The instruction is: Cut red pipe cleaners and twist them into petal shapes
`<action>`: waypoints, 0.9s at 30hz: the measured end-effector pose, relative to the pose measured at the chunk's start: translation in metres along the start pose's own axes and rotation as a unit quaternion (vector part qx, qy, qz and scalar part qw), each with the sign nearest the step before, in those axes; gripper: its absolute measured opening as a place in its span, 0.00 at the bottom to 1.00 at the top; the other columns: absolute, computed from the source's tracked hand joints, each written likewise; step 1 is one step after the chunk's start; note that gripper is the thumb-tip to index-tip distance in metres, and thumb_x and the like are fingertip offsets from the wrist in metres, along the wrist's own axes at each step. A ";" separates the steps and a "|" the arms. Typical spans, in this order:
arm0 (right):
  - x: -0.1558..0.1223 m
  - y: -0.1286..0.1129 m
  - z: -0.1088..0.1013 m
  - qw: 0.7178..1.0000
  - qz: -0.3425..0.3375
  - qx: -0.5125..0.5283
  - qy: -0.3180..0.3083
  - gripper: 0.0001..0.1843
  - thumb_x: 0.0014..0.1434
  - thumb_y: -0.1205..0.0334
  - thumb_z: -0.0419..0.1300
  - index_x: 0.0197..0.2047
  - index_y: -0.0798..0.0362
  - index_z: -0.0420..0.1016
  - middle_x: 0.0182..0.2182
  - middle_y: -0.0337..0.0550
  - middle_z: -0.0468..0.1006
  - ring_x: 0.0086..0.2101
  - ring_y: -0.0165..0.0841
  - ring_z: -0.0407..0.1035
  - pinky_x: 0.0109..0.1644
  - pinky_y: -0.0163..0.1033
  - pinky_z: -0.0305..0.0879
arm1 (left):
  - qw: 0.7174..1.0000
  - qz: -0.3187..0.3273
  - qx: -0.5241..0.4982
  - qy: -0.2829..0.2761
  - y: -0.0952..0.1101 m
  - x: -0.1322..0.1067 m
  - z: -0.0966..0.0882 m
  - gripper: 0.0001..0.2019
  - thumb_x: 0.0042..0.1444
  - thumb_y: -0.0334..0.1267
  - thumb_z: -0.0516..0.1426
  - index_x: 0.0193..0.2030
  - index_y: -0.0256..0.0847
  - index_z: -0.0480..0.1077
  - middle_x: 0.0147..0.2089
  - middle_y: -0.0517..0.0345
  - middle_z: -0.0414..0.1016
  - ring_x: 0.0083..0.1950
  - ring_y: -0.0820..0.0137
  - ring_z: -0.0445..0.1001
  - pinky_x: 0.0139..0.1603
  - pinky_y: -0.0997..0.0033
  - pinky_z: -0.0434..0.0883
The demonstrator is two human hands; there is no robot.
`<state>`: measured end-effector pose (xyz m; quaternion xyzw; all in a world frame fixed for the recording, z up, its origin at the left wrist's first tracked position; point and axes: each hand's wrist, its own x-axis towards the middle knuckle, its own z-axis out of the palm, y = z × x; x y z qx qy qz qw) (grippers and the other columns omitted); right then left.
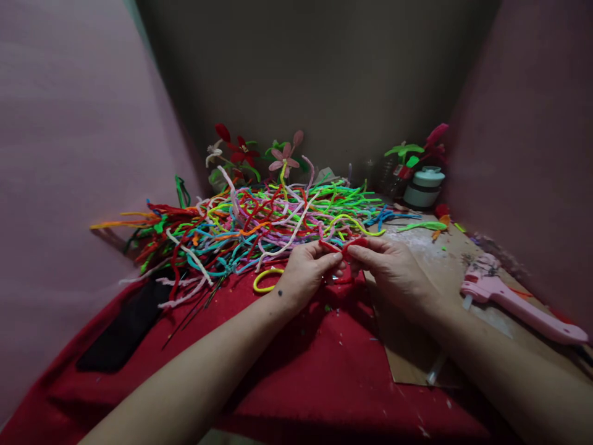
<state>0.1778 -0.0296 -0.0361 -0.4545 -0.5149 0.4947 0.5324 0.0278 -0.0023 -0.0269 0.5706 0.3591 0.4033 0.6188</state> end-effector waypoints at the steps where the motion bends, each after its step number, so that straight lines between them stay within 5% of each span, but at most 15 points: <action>1: 0.000 0.002 0.001 1.000 0.000 0.018 -0.003 0.11 0.51 0.55 0.61 0.27 0.56 0.74 0.23 0.40 0.74 0.23 0.28 0.67 0.29 0.35 0.63 | 1.000 0.005 -0.002 0.000 0.000 0.000 0.000 0.07 0.46 0.37 0.61 0.28 0.34 0.71 0.24 0.60 0.73 0.23 0.77 0.67 0.25 0.77 0.63; 18: 0.001 0.002 0.004 0.996 0.075 0.048 -0.016 0.06 0.48 0.62 0.62 0.26 0.56 0.74 0.23 0.42 0.77 0.23 0.29 0.69 0.27 0.34 0.63 | 0.999 -0.045 -0.030 0.002 -0.003 0.000 0.000 0.05 0.46 0.33 0.60 0.30 0.36 0.68 0.25 0.60 0.73 0.22 0.76 0.71 0.22 0.78 0.66; 27: 0.004 0.006 0.003 0.997 0.054 0.062 -0.010 0.10 0.47 0.61 0.61 0.20 0.56 0.68 0.13 0.33 0.65 0.15 0.23 0.57 0.19 0.32 0.52 | 0.985 0.104 0.138 0.012 -0.010 0.000 0.002 0.02 0.50 0.32 0.57 0.30 0.36 0.68 0.24 0.62 0.71 0.23 0.77 0.68 0.25 0.78 0.65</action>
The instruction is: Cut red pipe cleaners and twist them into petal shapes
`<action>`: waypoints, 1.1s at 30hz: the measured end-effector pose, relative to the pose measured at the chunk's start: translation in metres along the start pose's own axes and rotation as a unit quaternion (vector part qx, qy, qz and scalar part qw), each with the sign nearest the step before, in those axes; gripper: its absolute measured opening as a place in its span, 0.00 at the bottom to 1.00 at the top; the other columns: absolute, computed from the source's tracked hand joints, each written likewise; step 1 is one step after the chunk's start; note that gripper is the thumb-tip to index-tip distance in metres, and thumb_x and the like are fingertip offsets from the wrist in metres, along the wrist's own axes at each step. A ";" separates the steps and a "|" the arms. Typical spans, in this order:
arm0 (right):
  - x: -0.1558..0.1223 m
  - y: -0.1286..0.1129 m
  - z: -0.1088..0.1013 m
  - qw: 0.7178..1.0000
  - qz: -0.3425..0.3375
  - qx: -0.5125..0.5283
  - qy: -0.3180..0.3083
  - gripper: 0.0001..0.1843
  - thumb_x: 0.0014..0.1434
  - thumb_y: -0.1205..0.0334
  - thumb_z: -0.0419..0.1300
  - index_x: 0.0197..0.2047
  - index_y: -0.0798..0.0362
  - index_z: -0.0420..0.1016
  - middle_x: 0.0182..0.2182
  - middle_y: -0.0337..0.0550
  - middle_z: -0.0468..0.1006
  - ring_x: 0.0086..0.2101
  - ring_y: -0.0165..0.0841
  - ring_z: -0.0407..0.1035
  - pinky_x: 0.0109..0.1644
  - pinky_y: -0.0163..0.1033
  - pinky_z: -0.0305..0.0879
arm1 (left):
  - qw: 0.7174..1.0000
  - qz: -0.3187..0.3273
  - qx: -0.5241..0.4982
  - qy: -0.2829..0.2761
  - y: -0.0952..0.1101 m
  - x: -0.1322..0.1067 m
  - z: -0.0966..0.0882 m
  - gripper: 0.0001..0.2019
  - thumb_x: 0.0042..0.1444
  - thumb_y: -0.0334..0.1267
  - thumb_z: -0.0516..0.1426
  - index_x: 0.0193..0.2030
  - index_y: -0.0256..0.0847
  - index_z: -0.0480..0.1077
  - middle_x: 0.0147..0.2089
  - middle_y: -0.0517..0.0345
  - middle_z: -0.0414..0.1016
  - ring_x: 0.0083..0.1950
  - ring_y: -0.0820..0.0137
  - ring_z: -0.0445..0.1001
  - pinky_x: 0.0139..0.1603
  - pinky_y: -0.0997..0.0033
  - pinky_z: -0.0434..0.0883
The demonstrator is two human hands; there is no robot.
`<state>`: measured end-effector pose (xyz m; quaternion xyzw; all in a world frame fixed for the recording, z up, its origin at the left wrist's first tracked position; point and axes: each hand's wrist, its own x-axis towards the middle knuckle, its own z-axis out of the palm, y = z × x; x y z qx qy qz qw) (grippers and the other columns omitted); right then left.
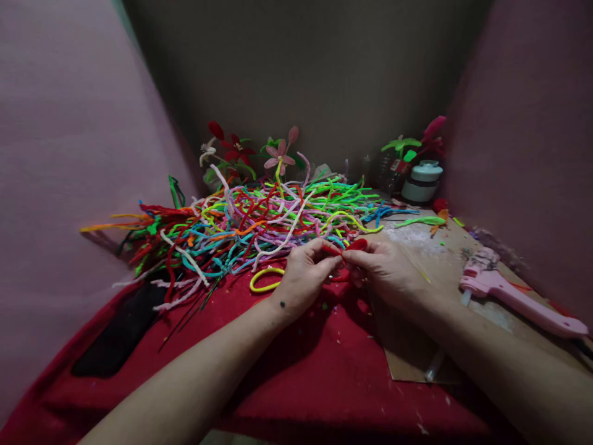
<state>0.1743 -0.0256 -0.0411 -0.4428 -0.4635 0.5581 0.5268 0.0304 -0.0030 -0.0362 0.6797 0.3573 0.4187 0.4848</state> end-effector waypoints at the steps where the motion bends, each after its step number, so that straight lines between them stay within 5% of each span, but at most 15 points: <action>1: 0.000 0.001 0.000 1.000 0.003 0.008 -0.004 0.10 0.47 0.61 0.61 0.21 0.56 0.68 0.13 0.33 0.65 0.15 0.23 0.57 0.19 0.32 0.51 | 0.997 0.050 0.059 0.010 -0.002 -0.001 -0.001 0.02 0.52 0.32 0.55 0.31 0.36 0.68 0.25 0.60 0.72 0.25 0.76 0.69 0.26 0.77 0.66; 3: 0.001 0.004 -0.001 0.999 0.015 0.029 -0.009 0.09 0.47 0.61 0.61 0.21 0.55 0.67 0.13 0.32 0.64 0.14 0.23 0.56 0.19 0.32 0.50 | 0.959 0.189 0.211 0.023 -0.005 -0.004 -0.003 0.05 0.54 0.32 0.53 0.33 0.36 0.69 0.28 0.56 0.73 0.28 0.73 0.70 0.30 0.74 0.68; 7: 0.003 0.007 -0.004 0.997 0.028 0.075 -0.017 0.11 0.45 0.63 0.62 0.19 0.54 0.64 0.13 0.32 0.62 0.15 0.23 0.54 0.18 0.32 0.49 | 0.818 0.394 0.419 -0.022 -0.007 -0.007 -0.008 0.10 0.57 0.29 0.48 0.35 0.33 0.70 0.34 0.46 0.75 0.34 0.67 0.71 0.37 0.65 0.69; 8: 0.003 0.006 -0.004 0.996 0.029 0.082 -0.021 0.11 0.45 0.63 0.62 0.18 0.54 0.63 0.13 0.31 0.62 0.15 0.23 0.54 0.18 0.32 0.49 | 0.818 0.398 0.413 -0.030 -0.006 -0.006 -0.008 0.10 0.57 0.29 0.47 0.35 0.33 0.70 0.35 0.45 0.75 0.35 0.67 0.71 0.38 0.65 0.69; 10: 0.002 0.003 -0.004 0.996 0.029 0.080 -0.027 0.12 0.46 0.63 0.62 0.18 0.54 0.63 0.13 0.31 0.61 0.15 0.23 0.53 0.19 0.32 0.48 | 0.881 0.337 0.332 -0.027 -0.003 -0.004 -0.009 0.09 0.57 0.30 0.49 0.35 0.34 0.70 0.35 0.48 0.75 0.35 0.69 0.71 0.38 0.67 0.69; 13: -0.001 -0.002 -0.002 1.000 0.002 0.026 -0.016 0.12 0.48 0.61 0.61 0.19 0.55 0.64 0.14 0.32 0.63 0.16 0.23 0.54 0.20 0.32 0.49 | 0.990 0.100 0.093 -0.044 0.004 0.000 -0.009 0.06 0.55 0.35 0.54 0.34 0.35 0.69 0.28 0.56 0.72 0.29 0.73 0.70 0.31 0.73 0.69; 17: -0.007 -0.007 0.001 0.994 -0.058 -0.093 0.024 0.10 0.50 0.60 0.60 0.23 0.55 0.68 0.18 0.35 0.69 0.19 0.24 0.59 0.24 0.32 0.54 | 0.982 -0.126 -0.096 -0.106 0.014 0.001 -0.011 0.07 0.50 0.38 0.58 0.32 0.34 0.68 0.25 0.59 0.70 0.23 0.77 0.66 0.24 0.77 0.66; 21: -0.010 -0.008 0.002 0.968 -0.125 -0.214 0.034 0.09 0.53 0.63 0.57 0.23 0.56 0.70 0.19 0.36 0.70 0.21 0.25 0.60 0.26 0.32 0.55 | 0.978 -0.162 -0.051 -0.122 0.017 0.000 -0.011 0.06 0.50 0.36 0.56 0.29 0.35 0.67 0.24 0.60 0.68 0.21 0.79 0.63 0.20 0.79 0.62; 24: -0.011 -0.007 0.003 0.959 -0.146 -0.236 0.052 0.09 0.53 0.64 0.56 0.23 0.55 0.69 0.18 0.34 0.67 0.21 0.24 0.58 0.25 0.32 0.53 | 0.986 -0.041 0.133 -0.091 0.013 -0.001 -0.010 0.05 0.52 0.33 0.53 0.27 0.36 0.66 0.23 0.62 0.66 0.22 0.78 0.62 0.23 0.78 0.60; 26: -0.011 -0.006 0.004 0.963 -0.143 -0.220 0.063 0.07 0.51 0.65 0.57 0.23 0.55 0.69 0.19 0.34 0.65 0.22 0.24 0.57 0.25 0.32 0.52 | 0.934 0.124 0.330 -0.048 0.009 -0.004 -0.009 0.06 0.53 0.31 0.51 0.27 0.36 0.66 0.23 0.60 0.66 0.24 0.75 0.63 0.26 0.75 0.59; 30: -0.009 -0.002 0.008 0.998 -0.032 -0.052 0.024 0.10 0.47 0.64 0.59 0.19 0.54 0.63 0.15 0.31 0.60 0.18 0.23 0.52 0.21 0.32 0.48 | 0.703 0.403 0.586 0.010 0.006 -0.010 -0.009 0.10 0.58 0.30 0.48 0.28 0.36 0.67 0.26 0.55 0.68 0.28 0.69 0.65 0.29 0.68 0.58; 32: -0.006 -0.001 0.007 0.997 0.045 0.054 -0.006 0.12 0.45 0.64 0.60 0.18 0.53 0.60 0.14 0.30 0.57 0.16 0.23 0.51 0.18 0.32 0.45 | 0.649 0.454 0.610 0.025 0.008 -0.011 -0.008 0.10 0.58 0.30 0.48 0.29 0.37 0.67 0.25 0.56 0.67 0.28 0.69 0.64 0.29 0.67 0.58; 33: -0.005 -0.002 0.007 0.994 0.066 0.088 -0.015 0.12 0.44 0.64 0.61 0.18 0.53 0.60 0.13 0.30 0.57 0.15 0.23 0.51 0.18 0.32 0.45 | 0.649 0.458 0.607 0.029 0.009 -0.011 -0.008 0.10 0.58 0.31 0.49 0.29 0.37 0.67 0.25 0.56 0.67 0.28 0.69 0.64 0.30 0.67 0.59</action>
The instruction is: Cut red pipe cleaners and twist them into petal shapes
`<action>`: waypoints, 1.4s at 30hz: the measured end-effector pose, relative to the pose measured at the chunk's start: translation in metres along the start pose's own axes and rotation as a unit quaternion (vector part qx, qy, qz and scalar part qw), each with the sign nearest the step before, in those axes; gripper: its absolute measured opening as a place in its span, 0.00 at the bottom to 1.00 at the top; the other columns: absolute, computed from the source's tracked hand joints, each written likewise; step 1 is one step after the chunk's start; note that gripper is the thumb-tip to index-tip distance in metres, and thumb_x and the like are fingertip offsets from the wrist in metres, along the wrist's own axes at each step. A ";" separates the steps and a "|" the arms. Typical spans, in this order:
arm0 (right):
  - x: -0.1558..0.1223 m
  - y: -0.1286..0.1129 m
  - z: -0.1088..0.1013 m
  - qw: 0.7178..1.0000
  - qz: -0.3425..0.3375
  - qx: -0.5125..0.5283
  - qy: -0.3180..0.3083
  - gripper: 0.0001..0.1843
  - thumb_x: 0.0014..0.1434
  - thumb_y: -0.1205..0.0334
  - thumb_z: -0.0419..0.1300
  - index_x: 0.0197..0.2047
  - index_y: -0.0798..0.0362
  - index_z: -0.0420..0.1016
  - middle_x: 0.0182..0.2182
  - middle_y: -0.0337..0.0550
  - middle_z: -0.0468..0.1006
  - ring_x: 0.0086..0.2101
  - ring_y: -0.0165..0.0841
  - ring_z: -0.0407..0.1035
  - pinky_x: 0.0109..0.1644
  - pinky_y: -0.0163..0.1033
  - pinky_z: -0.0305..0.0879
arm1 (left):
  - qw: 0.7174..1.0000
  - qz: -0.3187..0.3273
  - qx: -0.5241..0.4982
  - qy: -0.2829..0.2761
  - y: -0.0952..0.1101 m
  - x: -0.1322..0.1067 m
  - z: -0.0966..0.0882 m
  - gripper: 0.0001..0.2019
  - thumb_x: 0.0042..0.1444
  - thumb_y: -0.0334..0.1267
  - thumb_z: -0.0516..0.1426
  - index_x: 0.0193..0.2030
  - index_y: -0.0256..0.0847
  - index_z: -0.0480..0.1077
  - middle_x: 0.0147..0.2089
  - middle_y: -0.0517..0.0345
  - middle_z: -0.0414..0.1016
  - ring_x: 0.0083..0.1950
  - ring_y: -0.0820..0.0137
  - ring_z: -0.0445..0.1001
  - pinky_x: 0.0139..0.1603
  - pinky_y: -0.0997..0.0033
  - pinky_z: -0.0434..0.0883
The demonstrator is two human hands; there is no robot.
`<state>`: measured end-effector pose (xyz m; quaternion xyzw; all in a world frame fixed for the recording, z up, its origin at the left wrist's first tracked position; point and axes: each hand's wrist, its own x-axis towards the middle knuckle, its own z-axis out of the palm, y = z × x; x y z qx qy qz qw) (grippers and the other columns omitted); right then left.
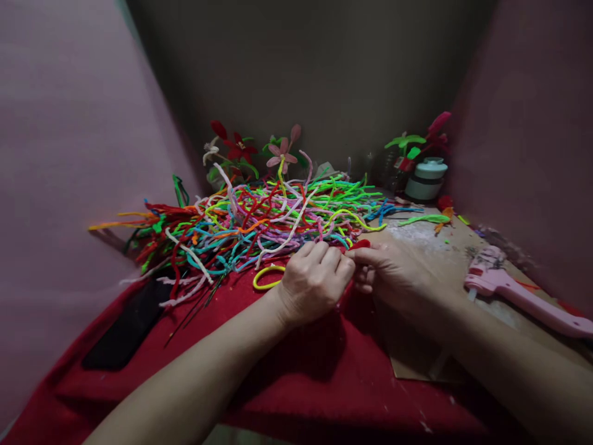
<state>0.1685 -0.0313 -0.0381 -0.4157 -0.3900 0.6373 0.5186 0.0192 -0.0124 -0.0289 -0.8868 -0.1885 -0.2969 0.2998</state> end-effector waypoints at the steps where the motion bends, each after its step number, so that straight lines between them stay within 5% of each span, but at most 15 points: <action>1: 0.001 -0.001 -0.001 1.000 0.008 0.015 -0.009 0.12 0.44 0.64 0.61 0.18 0.54 0.61 0.13 0.30 0.58 0.15 0.23 0.51 0.18 0.32 0.45 | 1.000 -0.018 -0.018 0.001 -0.001 0.001 -0.001 0.10 0.58 0.31 0.49 0.28 0.36 0.68 0.25 0.56 0.68 0.29 0.69 0.65 0.31 0.67 0.60; 3: 0.002 -0.004 -0.006 1.000 -0.013 -0.010 -0.023 0.11 0.46 0.63 0.61 0.18 0.54 0.63 0.13 0.31 0.60 0.16 0.23 0.53 0.19 0.32 0.47 | 0.987 -0.104 -0.125 -0.010 -0.007 0.004 -0.002 0.08 0.57 0.31 0.50 0.30 0.35 0.69 0.29 0.53 0.70 0.33 0.68 0.67 0.35 0.67 0.62; 5: 0.003 -0.007 -0.011 0.996 -0.048 -0.068 -0.026 0.10 0.48 0.62 0.61 0.20 0.55 0.65 0.14 0.33 0.62 0.16 0.23 0.55 0.20 0.32 0.49 | 0.917 -0.218 -0.331 -0.044 -0.018 0.006 -0.002 0.07 0.54 0.31 0.52 0.36 0.35 0.70 0.36 0.50 0.72 0.39 0.67 0.70 0.39 0.67 0.65; 9: 0.002 -0.012 -0.019 0.988 -0.070 -0.134 -0.017 0.09 0.48 0.61 0.63 0.22 0.56 0.69 0.15 0.35 0.67 0.18 0.25 0.60 0.22 0.33 0.55 | 0.603 -0.361 -0.706 -0.083 -0.039 0.007 0.003 0.14 0.55 0.40 0.52 0.44 0.35 0.70 0.42 0.49 0.75 0.44 0.65 0.73 0.45 0.65 0.67; 11: 0.000 -0.014 -0.020 0.987 -0.078 -0.133 -0.043 0.09 0.47 0.61 0.64 0.23 0.56 0.70 0.16 0.35 0.68 0.18 0.24 0.60 0.23 0.32 0.56 | 0.510 -0.397 -0.757 -0.096 -0.042 0.005 0.007 0.14 0.55 0.42 0.53 0.38 0.33 0.73 0.38 0.48 0.77 0.40 0.67 0.74 0.45 0.66 0.67; 14: -0.003 -0.016 -0.017 0.981 -0.084 -0.144 -0.095 0.08 0.47 0.60 0.64 0.25 0.56 0.72 0.18 0.35 0.69 0.18 0.23 0.58 0.23 0.32 0.55 | 0.430 -0.398 -0.792 -0.170 -0.037 0.002 0.010 0.16 0.54 0.46 0.55 0.33 0.32 0.73 0.31 0.50 0.77 0.32 0.71 0.74 0.39 0.70 0.68; 16: -0.005 -0.018 -0.015 0.976 -0.094 -0.169 -0.098 0.07 0.48 0.59 0.63 0.26 0.55 0.73 0.18 0.35 0.70 0.19 0.23 0.58 0.23 0.32 0.55 | 0.405 -0.384 -0.798 -0.227 -0.032 0.002 0.007 0.19 0.55 0.50 0.53 0.32 0.33 0.72 0.28 0.52 0.75 0.27 0.72 0.73 0.32 0.71 0.68; 20: -0.008 -0.021 -0.008 0.963 -0.123 -0.231 -0.058 0.05 0.47 0.62 0.61 0.23 0.54 0.72 0.18 0.34 0.69 0.19 0.24 0.59 0.23 0.31 0.55 | 0.429 -0.354 -0.776 -0.299 -0.030 0.002 -0.001 0.17 0.55 0.47 0.54 0.32 0.33 0.72 0.24 0.54 0.73 0.22 0.75 0.70 0.26 0.75 0.65; 27: -0.011 -0.024 -0.006 0.957 -0.137 -0.245 -0.068 0.08 0.48 0.60 0.61 0.23 0.56 0.72 0.18 0.36 0.71 0.21 0.25 0.61 0.25 0.32 0.58 | 0.465 -0.366 -0.747 -0.303 -0.030 0.006 -0.008 0.13 0.55 0.43 0.54 0.32 0.33 0.70 0.17 0.67 0.55 0.17 0.82 0.52 0.20 0.79 0.51; 29: -0.010 -0.021 -0.006 0.962 -0.132 -0.233 -0.056 0.09 0.48 0.59 0.61 0.22 0.56 0.70 0.17 0.36 0.70 0.19 0.24 0.60 0.24 0.32 0.56 | 0.543 -0.349 -0.700 -0.305 -0.025 0.007 -0.007 0.14 0.57 0.44 0.50 0.32 0.34 0.69 0.17 0.66 0.55 0.18 0.80 0.52 0.20 0.78 0.52; 33: -0.002 -0.007 -0.003 0.988 -0.076 -0.131 0.031 0.12 0.46 0.59 0.61 0.19 0.54 0.64 0.13 0.32 0.62 0.15 0.22 0.53 0.18 0.32 0.47 | 0.871 -0.251 -0.340 -0.252 -0.009 0.004 0.002 0.13 0.58 0.34 0.45 0.33 0.33 0.69 0.23 0.57 0.65 0.23 0.72 0.63 0.25 0.72 0.59; 34: 0.000 -0.003 -0.002 0.994 -0.051 -0.085 0.037 0.14 0.45 0.59 0.61 0.18 0.53 0.61 0.11 0.30 0.59 0.13 0.22 0.50 0.17 0.32 0.44 | 0.923 -0.202 -0.228 -0.235 -0.004 0.002 0.004 0.12 0.57 0.30 0.44 0.33 0.32 0.69 0.25 0.53 0.67 0.25 0.69 0.66 0.27 0.70 0.60; 36: 0.004 0.004 -0.001 0.999 -0.008 -0.014 0.046 0.15 0.43 0.60 0.62 0.16 0.52 0.58 0.10 0.29 0.56 0.12 0.21 0.48 0.16 0.32 0.42 | 0.968 -0.116 -0.073 -0.209 0.005 -0.001 0.009 0.13 0.57 0.27 0.43 0.35 0.31 0.68 0.26 0.48 0.69 0.28 0.64 0.68 0.29 0.66 0.62; 38: 0.006 0.007 -0.002 0.998 0.002 0.012 0.060 0.16 0.43 0.60 0.62 0.16 0.52 0.58 0.10 0.30 0.57 0.12 0.21 0.48 0.16 0.32 0.42 | 0.978 -0.083 -0.012 -0.192 0.011 -0.003 0.010 0.15 0.58 0.26 0.41 0.36 0.31 0.68 0.25 0.48 0.70 0.28 0.64 0.70 0.30 0.66 0.63; 42: 0.006 0.003 -0.005 0.996 -0.054 -0.026 0.074 0.15 0.45 0.59 0.62 0.17 0.53 0.60 0.11 0.30 0.59 0.13 0.22 0.51 0.16 0.32 0.44 | 0.948 -0.195 -0.149 -0.201 0.010 0.001 0.005 0.16 0.61 0.35 0.43 0.34 0.33 0.69 0.25 0.49 0.71 0.27 0.67 0.69 0.30 0.70 0.62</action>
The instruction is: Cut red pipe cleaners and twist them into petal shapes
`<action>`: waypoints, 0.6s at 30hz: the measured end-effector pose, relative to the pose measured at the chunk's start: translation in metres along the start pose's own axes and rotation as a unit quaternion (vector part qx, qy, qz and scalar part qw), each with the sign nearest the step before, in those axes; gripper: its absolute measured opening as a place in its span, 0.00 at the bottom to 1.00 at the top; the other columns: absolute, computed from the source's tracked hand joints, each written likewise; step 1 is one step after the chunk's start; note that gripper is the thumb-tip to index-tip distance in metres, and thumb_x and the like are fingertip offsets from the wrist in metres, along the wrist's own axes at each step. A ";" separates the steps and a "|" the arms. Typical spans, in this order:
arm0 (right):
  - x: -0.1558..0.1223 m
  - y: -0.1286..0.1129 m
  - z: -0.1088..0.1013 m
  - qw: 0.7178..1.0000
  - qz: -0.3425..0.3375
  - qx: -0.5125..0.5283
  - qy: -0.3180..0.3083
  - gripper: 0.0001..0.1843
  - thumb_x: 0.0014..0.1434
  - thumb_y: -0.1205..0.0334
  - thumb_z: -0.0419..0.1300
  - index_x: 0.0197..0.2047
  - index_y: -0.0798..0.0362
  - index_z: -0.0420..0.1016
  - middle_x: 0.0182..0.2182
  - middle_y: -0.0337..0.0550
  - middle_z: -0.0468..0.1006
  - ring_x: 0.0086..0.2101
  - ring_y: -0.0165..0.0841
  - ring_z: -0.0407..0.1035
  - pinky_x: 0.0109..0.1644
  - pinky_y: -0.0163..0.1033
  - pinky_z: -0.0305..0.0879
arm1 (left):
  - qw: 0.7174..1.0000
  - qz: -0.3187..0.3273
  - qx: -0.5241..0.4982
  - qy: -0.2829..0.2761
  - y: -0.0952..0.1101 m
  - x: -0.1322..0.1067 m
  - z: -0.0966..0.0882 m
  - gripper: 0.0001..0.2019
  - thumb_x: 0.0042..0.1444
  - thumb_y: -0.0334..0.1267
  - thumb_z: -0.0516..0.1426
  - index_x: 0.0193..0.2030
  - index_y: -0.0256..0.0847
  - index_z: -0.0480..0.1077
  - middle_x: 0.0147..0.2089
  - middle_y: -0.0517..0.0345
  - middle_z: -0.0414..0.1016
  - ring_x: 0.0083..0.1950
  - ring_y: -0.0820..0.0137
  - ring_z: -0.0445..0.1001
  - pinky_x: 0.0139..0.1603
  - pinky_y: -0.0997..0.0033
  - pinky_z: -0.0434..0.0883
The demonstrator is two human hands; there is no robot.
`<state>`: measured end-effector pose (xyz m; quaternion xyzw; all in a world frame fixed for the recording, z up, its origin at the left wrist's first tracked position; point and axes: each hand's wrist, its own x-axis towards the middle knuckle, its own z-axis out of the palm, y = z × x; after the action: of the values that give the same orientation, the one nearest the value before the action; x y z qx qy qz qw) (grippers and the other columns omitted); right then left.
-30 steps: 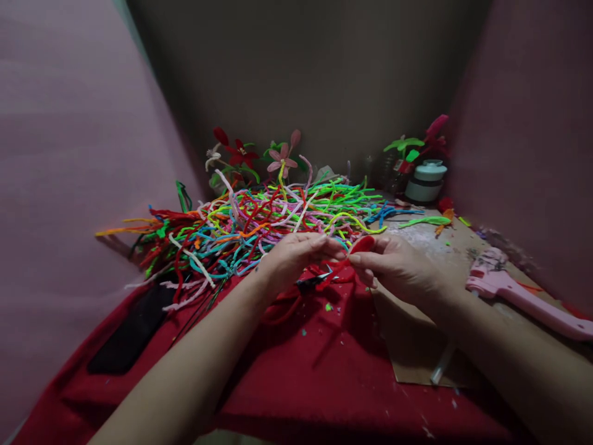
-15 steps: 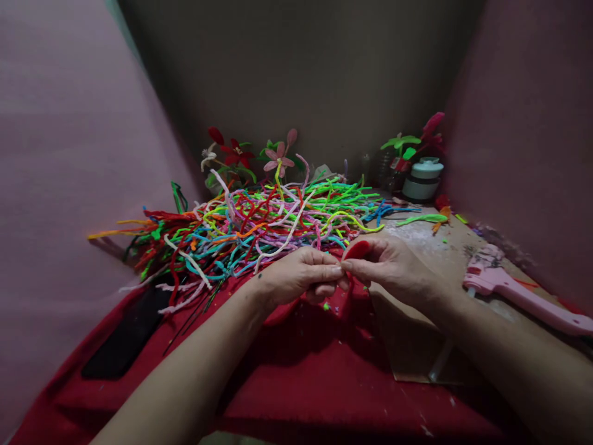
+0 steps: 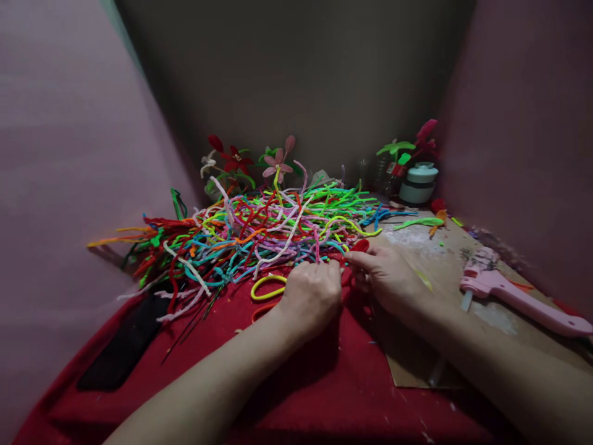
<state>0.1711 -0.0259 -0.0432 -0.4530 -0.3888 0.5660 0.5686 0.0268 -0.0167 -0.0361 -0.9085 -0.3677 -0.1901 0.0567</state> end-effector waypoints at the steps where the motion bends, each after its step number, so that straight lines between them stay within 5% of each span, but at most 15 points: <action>1: 0.000 -0.002 -0.001 1.000 -0.013 -0.010 0.003 0.15 0.46 0.59 0.62 0.18 0.53 0.60 0.11 0.30 0.59 0.13 0.22 0.51 0.17 0.32 0.44 | 0.993 -0.045 -0.104 -0.028 -0.001 0.002 -0.003 0.17 0.62 0.40 0.44 0.32 0.34 0.69 0.24 0.51 0.71 0.25 0.69 0.69 0.29 0.71 0.62; 3: 0.001 -0.007 -0.003 0.999 -0.030 -0.017 0.001 0.14 0.46 0.59 0.63 0.19 0.54 0.61 0.12 0.30 0.61 0.14 0.21 0.51 0.17 0.31 0.44 | 0.919 -0.140 -0.355 -0.100 -0.007 0.006 -0.007 0.23 0.61 0.50 0.44 0.29 0.35 0.69 0.22 0.53 0.71 0.21 0.73 0.66 0.25 0.74 0.61; 7: 0.002 -0.011 -0.007 0.998 -0.044 -0.016 -0.050 0.13 0.48 0.58 0.62 0.21 0.54 0.63 0.14 0.32 0.63 0.15 0.22 0.54 0.18 0.31 0.47 | 0.655 -0.210 -0.692 -0.218 -0.020 0.013 -0.007 0.26 0.57 0.56 0.47 0.36 0.31 0.70 0.25 0.52 0.72 0.19 0.76 0.65 0.21 0.76 0.60; 9: 0.002 -0.010 -0.008 0.995 -0.050 -0.030 -0.078 0.13 0.49 0.58 0.61 0.21 0.55 0.63 0.14 0.32 0.63 0.15 0.22 0.55 0.19 0.31 0.48 | 0.602 -0.200 -0.733 -0.246 -0.023 0.013 -0.005 0.22 0.55 0.53 0.50 0.38 0.32 0.70 0.22 0.57 0.69 0.18 0.77 0.63 0.21 0.76 0.60; 11: 0.001 -0.009 -0.006 0.994 -0.060 -0.042 -0.077 0.13 0.49 0.59 0.61 0.21 0.55 0.63 0.14 0.33 0.64 0.16 0.22 0.55 0.20 0.31 0.49 | 0.626 -0.200 -0.713 -0.246 -0.021 0.012 -0.004 0.18 0.56 0.50 0.51 0.35 0.34 0.70 0.18 0.62 0.64 0.15 0.79 0.57 0.20 0.77 0.57; 12: 0.000 -0.009 -0.005 0.995 -0.066 -0.045 -0.063 0.13 0.49 0.59 0.61 0.21 0.55 0.64 0.14 0.33 0.64 0.16 0.22 0.55 0.20 0.31 0.49 | 0.669 -0.200 -0.678 -0.230 -0.020 0.011 -0.003 0.17 0.56 0.49 0.50 0.32 0.35 0.70 0.17 0.64 0.61 0.15 0.80 0.54 0.20 0.77 0.55; 16: -0.003 -0.008 -0.001 0.993 -0.095 -0.074 0.002 0.11 0.47 0.58 0.62 0.22 0.54 0.65 0.15 0.31 0.64 0.17 0.23 0.55 0.21 0.32 0.50 | 0.927 -0.133 -0.344 -0.069 -0.010 0.005 0.002 0.15 0.58 0.43 0.48 0.25 0.37 0.66 0.18 0.62 0.61 0.19 0.77 0.56 0.23 0.76 0.52; 18: -0.004 -0.008 -0.001 0.991 -0.102 -0.090 0.009 0.12 0.47 0.58 0.62 0.20 0.54 0.65 0.15 0.31 0.63 0.17 0.23 0.53 0.20 0.32 0.50 | 0.980 -0.081 -0.182 -0.014 -0.007 0.003 0.004 0.14 0.59 0.39 0.47 0.26 0.38 0.65 0.21 0.60 0.64 0.22 0.75 0.59 0.25 0.74 0.53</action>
<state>0.1739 -0.0292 -0.0351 -0.4657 -0.4769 0.4637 0.5837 0.0253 -0.0085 -0.0391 -0.8734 -0.3998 -0.2455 -0.1307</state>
